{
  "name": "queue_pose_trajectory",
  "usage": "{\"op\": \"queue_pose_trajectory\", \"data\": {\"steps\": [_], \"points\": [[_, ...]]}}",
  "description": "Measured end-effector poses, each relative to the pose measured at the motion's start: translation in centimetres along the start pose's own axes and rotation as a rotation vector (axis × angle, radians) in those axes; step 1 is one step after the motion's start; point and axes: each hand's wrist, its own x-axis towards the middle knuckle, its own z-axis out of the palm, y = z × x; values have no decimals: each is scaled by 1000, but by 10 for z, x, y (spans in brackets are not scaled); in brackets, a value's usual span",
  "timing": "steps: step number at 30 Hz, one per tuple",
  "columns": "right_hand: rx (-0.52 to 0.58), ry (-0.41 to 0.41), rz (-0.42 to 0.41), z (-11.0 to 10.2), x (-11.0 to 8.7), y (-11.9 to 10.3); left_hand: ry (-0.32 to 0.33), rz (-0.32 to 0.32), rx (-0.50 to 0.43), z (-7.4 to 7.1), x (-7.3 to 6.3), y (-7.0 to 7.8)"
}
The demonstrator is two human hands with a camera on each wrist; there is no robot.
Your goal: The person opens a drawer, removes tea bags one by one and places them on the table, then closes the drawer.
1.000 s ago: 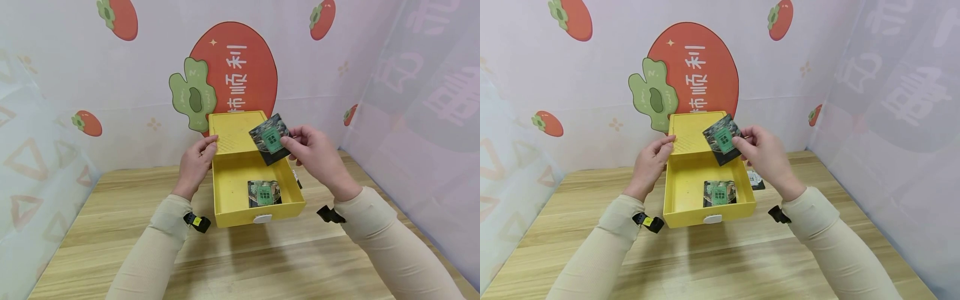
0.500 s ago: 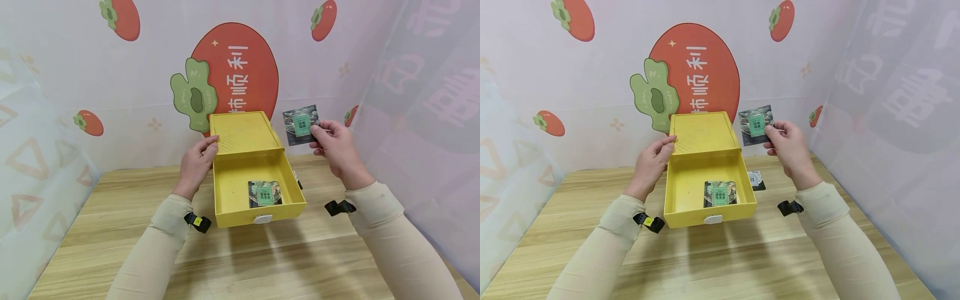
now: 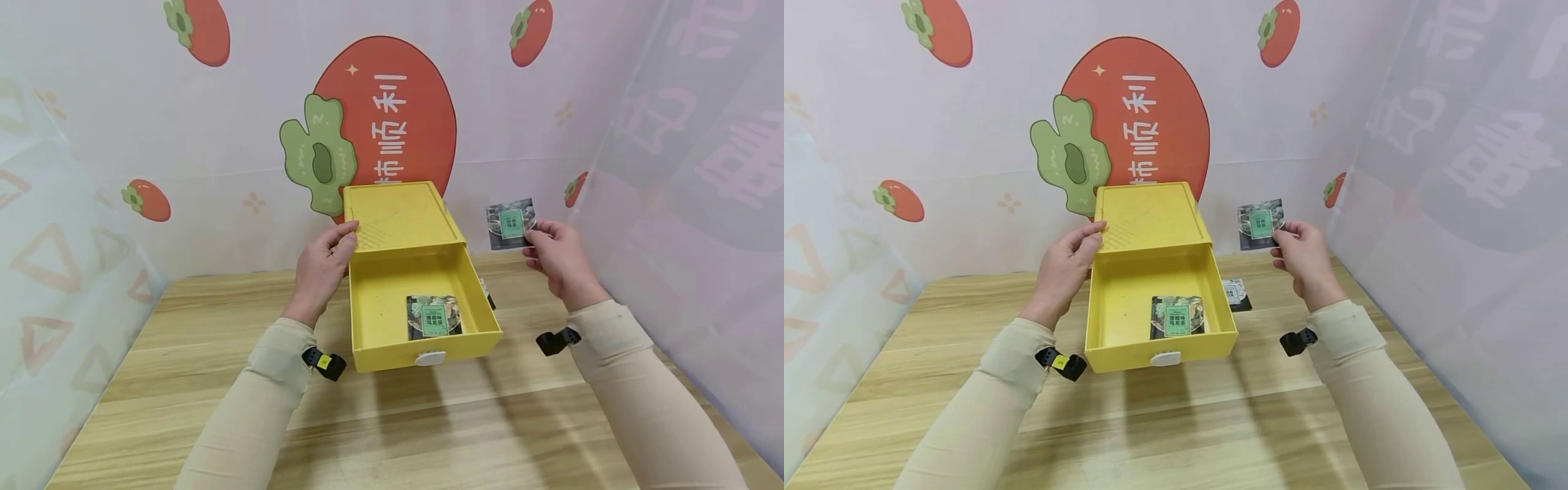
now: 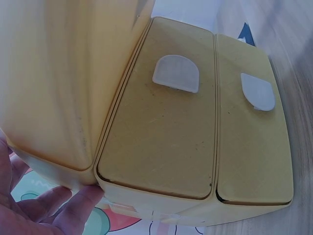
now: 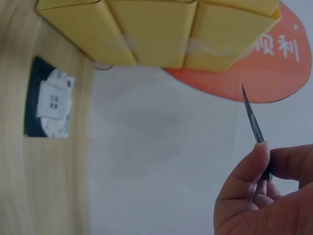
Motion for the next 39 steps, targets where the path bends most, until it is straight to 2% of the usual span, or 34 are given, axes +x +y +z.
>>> {"op": "queue_pose_trajectory", "data": {"steps": [12,22,31,35,39], "points": [[37,-76,103,-4,21,44,9,0,5,1,1,-1],[-16,-71,174,-1,29,75,-2,-3,-7,0,0,1],[12,-91,266,-4,35,102,-7,-3,-8,-1,-1,1],[34,-97,284,-7,37,111,-4,-1,-9,0,-1,0],[3,-93,287,-7,40,120,-3,-4,-20,0,-1,1]]}}
